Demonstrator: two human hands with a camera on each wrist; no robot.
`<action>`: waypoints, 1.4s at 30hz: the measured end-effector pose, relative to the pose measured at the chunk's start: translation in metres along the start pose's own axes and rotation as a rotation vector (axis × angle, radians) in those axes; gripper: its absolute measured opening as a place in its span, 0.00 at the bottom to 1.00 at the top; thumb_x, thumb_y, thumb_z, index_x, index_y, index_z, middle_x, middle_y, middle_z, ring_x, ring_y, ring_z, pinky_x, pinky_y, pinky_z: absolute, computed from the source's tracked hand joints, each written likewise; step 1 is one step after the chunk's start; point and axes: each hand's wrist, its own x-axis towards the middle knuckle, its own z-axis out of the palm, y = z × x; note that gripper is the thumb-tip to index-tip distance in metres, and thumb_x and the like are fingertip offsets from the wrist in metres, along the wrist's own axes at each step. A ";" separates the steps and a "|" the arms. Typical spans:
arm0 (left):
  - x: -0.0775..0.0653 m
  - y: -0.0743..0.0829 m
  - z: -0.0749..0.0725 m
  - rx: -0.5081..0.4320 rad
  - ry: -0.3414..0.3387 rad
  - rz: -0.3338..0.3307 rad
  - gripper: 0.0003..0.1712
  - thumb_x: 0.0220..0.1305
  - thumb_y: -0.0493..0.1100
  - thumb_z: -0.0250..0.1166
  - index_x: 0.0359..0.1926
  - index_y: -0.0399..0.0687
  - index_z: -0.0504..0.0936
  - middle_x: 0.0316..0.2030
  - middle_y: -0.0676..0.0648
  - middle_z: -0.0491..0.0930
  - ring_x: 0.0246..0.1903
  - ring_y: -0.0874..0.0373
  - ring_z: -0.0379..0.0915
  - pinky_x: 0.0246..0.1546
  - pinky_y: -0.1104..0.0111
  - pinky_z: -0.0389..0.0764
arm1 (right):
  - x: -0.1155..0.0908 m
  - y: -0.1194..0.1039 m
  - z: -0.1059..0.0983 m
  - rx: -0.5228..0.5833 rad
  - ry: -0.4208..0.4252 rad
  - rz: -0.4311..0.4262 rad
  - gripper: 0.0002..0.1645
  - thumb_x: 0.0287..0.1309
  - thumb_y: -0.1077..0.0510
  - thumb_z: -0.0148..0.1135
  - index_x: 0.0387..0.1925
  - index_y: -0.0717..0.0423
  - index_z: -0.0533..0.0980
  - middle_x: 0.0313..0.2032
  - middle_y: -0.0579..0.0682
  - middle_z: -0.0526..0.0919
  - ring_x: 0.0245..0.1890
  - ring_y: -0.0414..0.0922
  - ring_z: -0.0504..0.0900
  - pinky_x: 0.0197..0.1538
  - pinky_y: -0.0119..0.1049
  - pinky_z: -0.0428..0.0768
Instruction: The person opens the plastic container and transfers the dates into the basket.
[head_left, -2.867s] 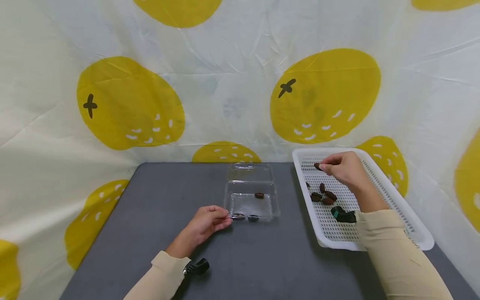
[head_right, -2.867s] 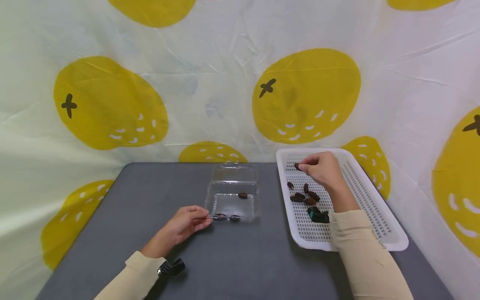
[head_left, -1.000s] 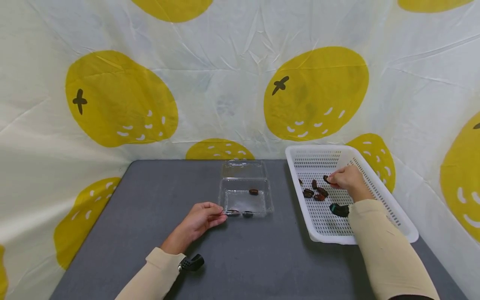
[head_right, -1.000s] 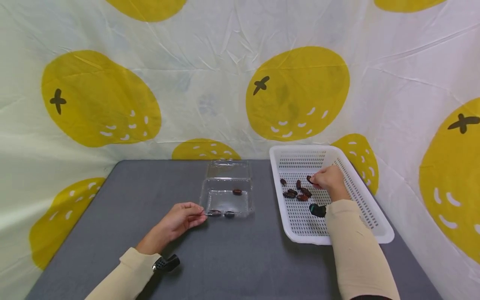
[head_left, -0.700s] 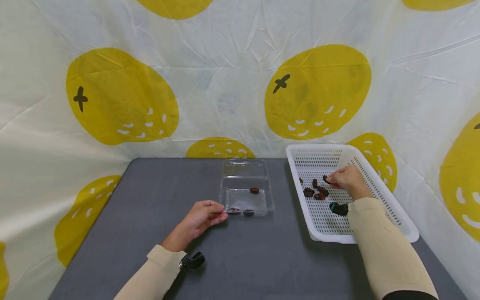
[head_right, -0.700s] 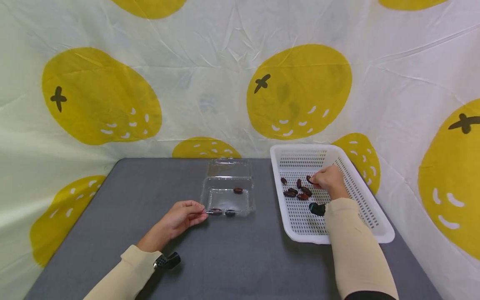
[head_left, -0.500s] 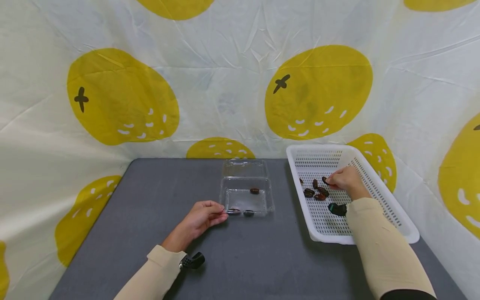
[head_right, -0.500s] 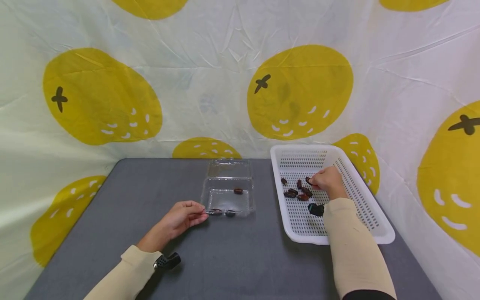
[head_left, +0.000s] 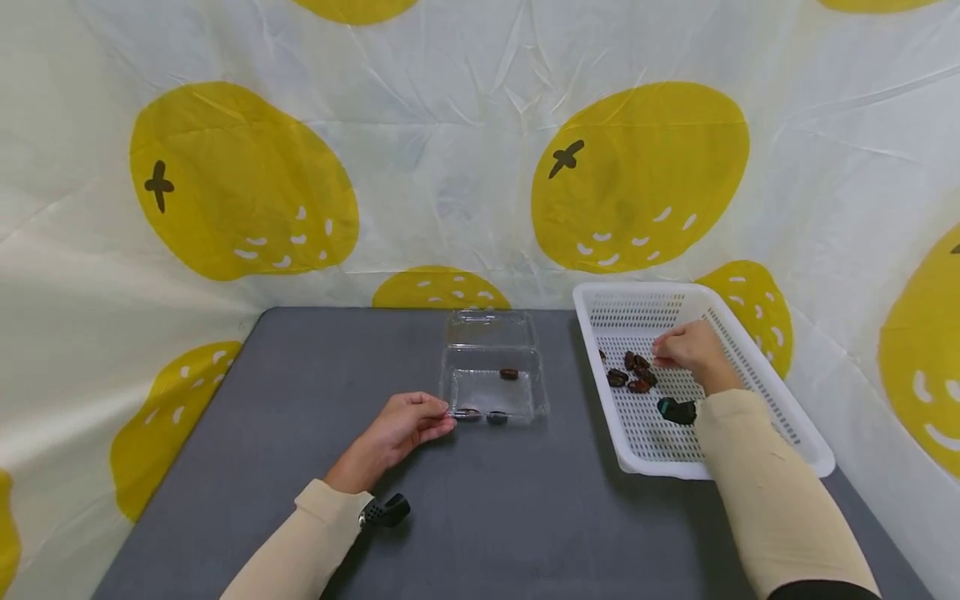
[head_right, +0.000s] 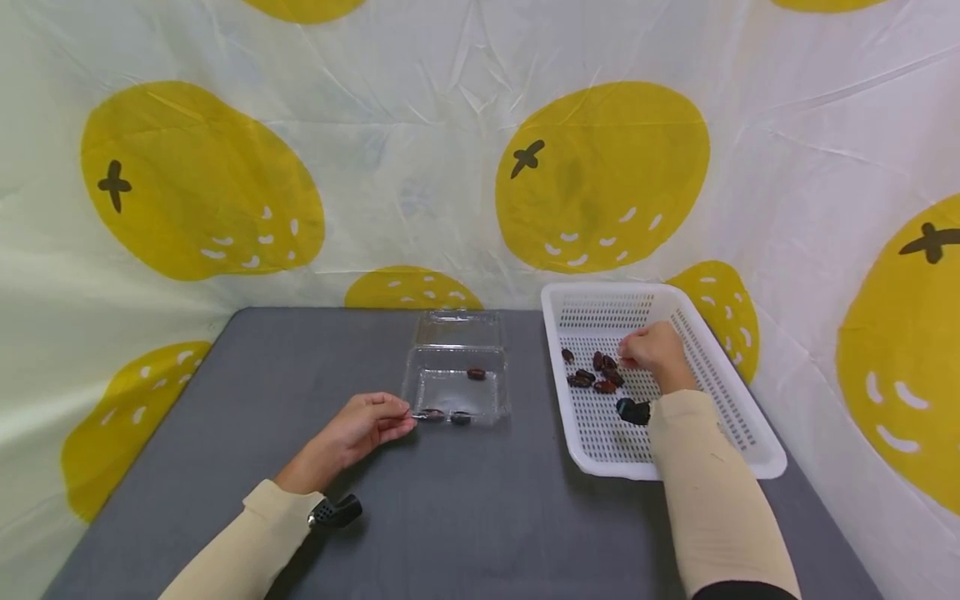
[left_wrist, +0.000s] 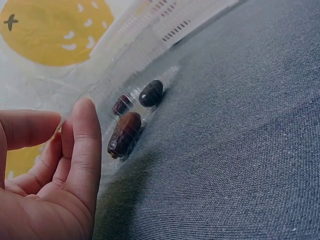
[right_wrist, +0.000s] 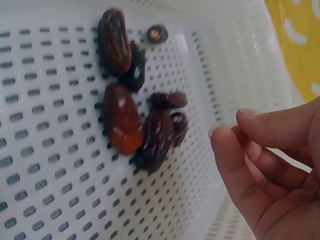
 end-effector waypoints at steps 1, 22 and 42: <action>0.000 0.001 0.000 -0.002 0.000 0.001 0.05 0.71 0.28 0.62 0.43 0.27 0.82 0.32 0.45 0.85 0.34 0.57 0.87 0.41 0.68 0.92 | -0.002 -0.004 0.000 0.000 0.001 -0.012 0.18 0.68 0.62 0.65 0.50 0.76 0.81 0.44 0.67 0.86 0.31 0.47 0.88 0.36 0.36 0.92; 0.002 0.002 0.003 -0.008 0.020 -0.014 0.03 0.72 0.29 0.62 0.40 0.33 0.82 0.30 0.47 0.85 0.33 0.57 0.87 0.40 0.69 0.92 | -0.038 -0.115 0.033 0.121 -0.149 -0.221 0.18 0.67 0.61 0.69 0.52 0.71 0.82 0.41 0.53 0.88 0.34 0.38 0.89 0.50 0.39 0.92; 0.006 0.003 0.003 -0.010 0.027 -0.003 0.13 0.71 0.28 0.61 0.52 0.20 0.78 0.33 0.44 0.85 0.34 0.57 0.88 0.40 0.68 0.92 | -0.062 -0.162 0.092 0.201 -0.350 -0.339 0.14 0.63 0.64 0.71 0.49 0.68 0.85 0.44 0.59 0.87 0.44 0.57 0.90 0.50 0.42 0.92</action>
